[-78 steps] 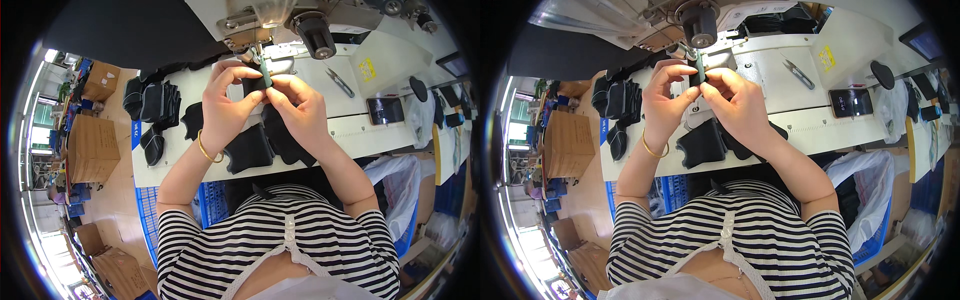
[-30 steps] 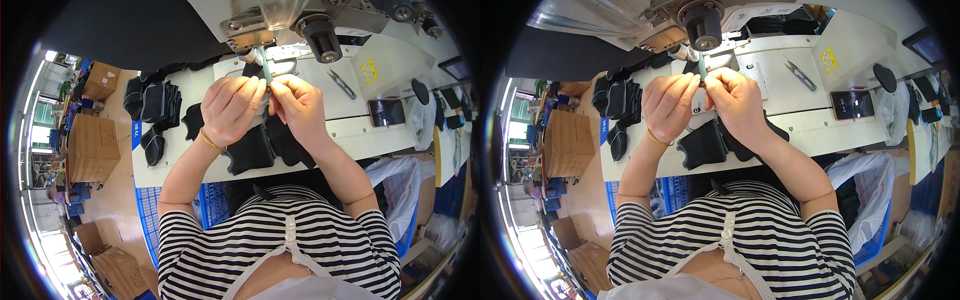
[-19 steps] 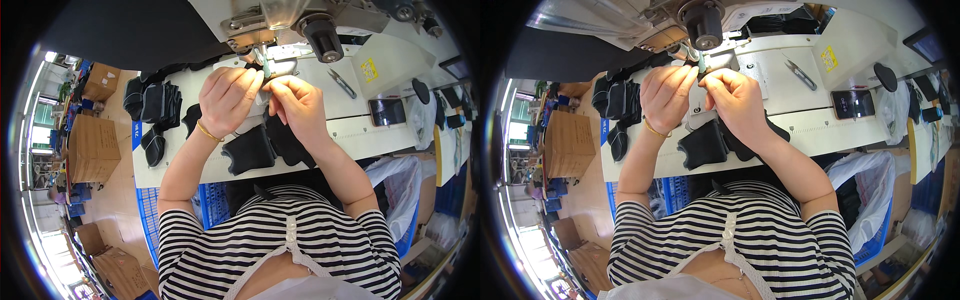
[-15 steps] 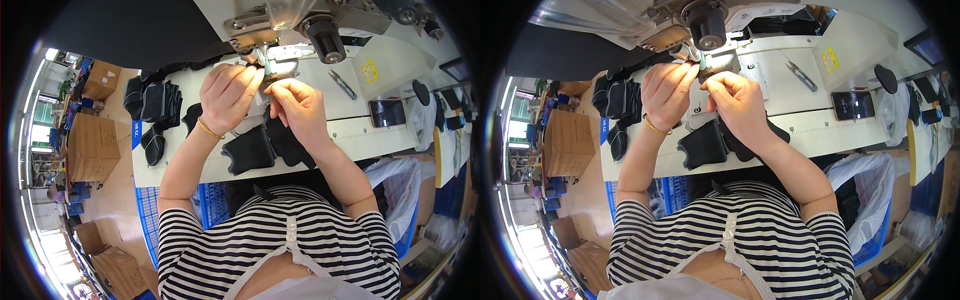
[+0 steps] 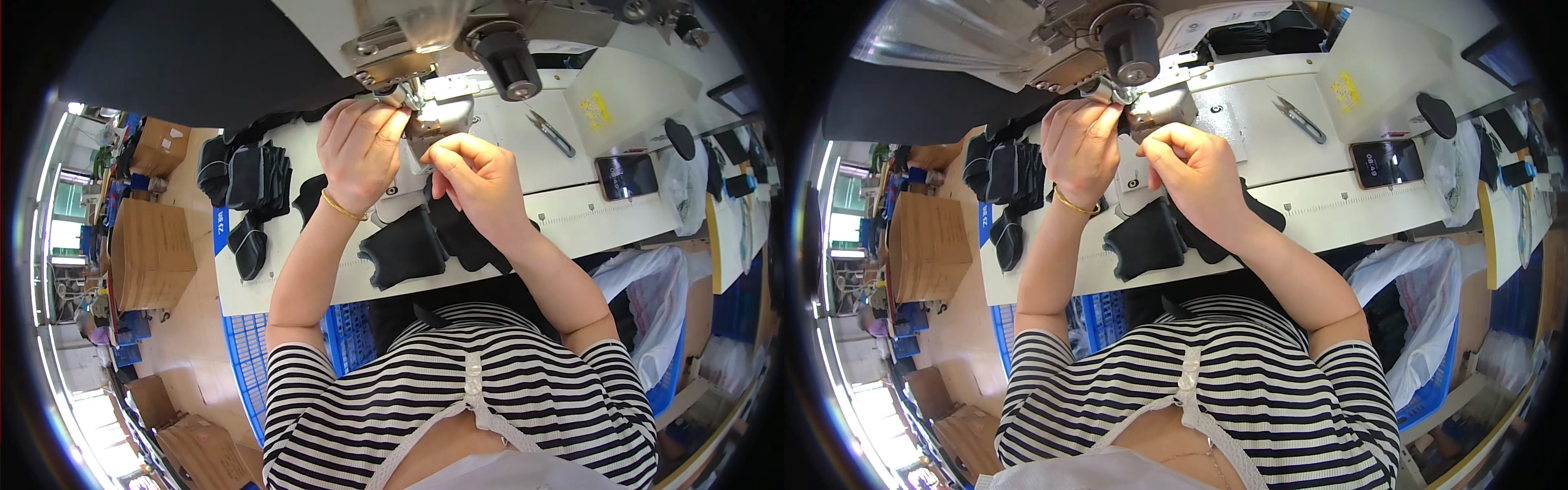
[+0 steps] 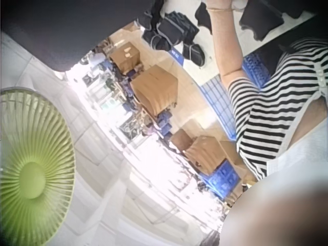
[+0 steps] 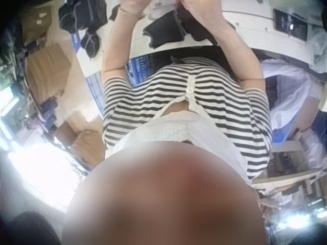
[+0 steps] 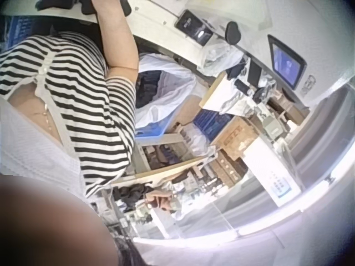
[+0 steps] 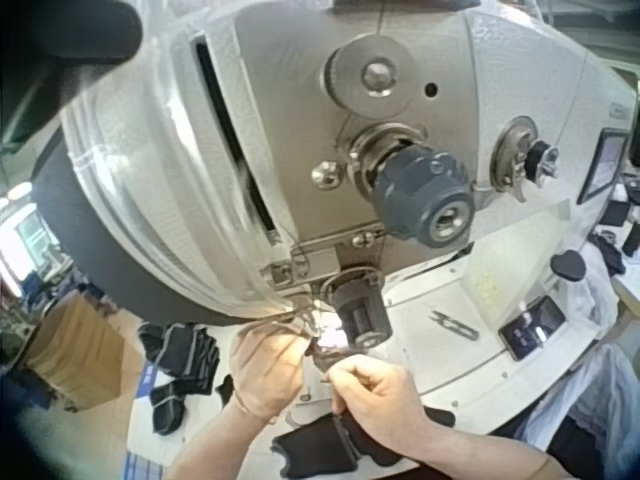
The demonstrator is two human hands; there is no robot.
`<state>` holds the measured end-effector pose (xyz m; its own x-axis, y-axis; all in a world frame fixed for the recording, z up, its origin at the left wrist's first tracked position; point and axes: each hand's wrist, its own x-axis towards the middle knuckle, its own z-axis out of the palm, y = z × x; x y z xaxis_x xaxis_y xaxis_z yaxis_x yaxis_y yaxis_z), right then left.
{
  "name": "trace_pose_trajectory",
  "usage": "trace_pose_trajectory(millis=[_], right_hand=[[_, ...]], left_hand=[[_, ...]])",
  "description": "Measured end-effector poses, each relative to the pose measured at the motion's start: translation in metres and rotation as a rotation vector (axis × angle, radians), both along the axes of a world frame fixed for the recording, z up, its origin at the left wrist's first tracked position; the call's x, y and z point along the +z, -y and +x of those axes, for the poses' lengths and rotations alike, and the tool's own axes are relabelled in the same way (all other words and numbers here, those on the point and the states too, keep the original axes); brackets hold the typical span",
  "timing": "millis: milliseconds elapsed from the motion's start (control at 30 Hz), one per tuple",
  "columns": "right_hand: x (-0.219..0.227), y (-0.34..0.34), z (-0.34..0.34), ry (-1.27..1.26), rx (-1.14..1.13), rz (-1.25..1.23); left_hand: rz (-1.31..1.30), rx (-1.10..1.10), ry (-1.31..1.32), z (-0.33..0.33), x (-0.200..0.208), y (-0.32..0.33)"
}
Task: Inspecting, stitching, and arranging fabric/leather shoe components at a manufacturing workstation.
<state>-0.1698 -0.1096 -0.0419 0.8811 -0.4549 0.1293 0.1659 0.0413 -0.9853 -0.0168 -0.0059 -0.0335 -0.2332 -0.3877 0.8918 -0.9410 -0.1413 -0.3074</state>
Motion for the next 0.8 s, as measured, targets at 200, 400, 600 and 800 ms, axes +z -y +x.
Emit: trace_pose_trajectory(millis=[200, 400, 600, 800], right_hand=[[-0.0010, -0.0016, -0.0014, 0.007, 0.018, -0.020], [-0.0010, -0.0037, -0.0024, -0.007, 0.020, -0.017], [-0.0040, -0.0034, -0.0031, -0.026, 0.032, -0.030], [-0.0075, -0.0007, -0.0065, -0.057, 0.053, -0.029]], left_hand=[[-0.012, 0.003, -0.028, -0.0005, -0.0003, 0.0021], [-0.009, -0.008, -0.029, 0.0017, -0.0035, 0.0008], [-0.014, -0.013, -0.029, 0.0012, -0.0017, 0.0016], [-0.008, 0.004, -0.013, 0.0037, -0.0017, 0.0011]])
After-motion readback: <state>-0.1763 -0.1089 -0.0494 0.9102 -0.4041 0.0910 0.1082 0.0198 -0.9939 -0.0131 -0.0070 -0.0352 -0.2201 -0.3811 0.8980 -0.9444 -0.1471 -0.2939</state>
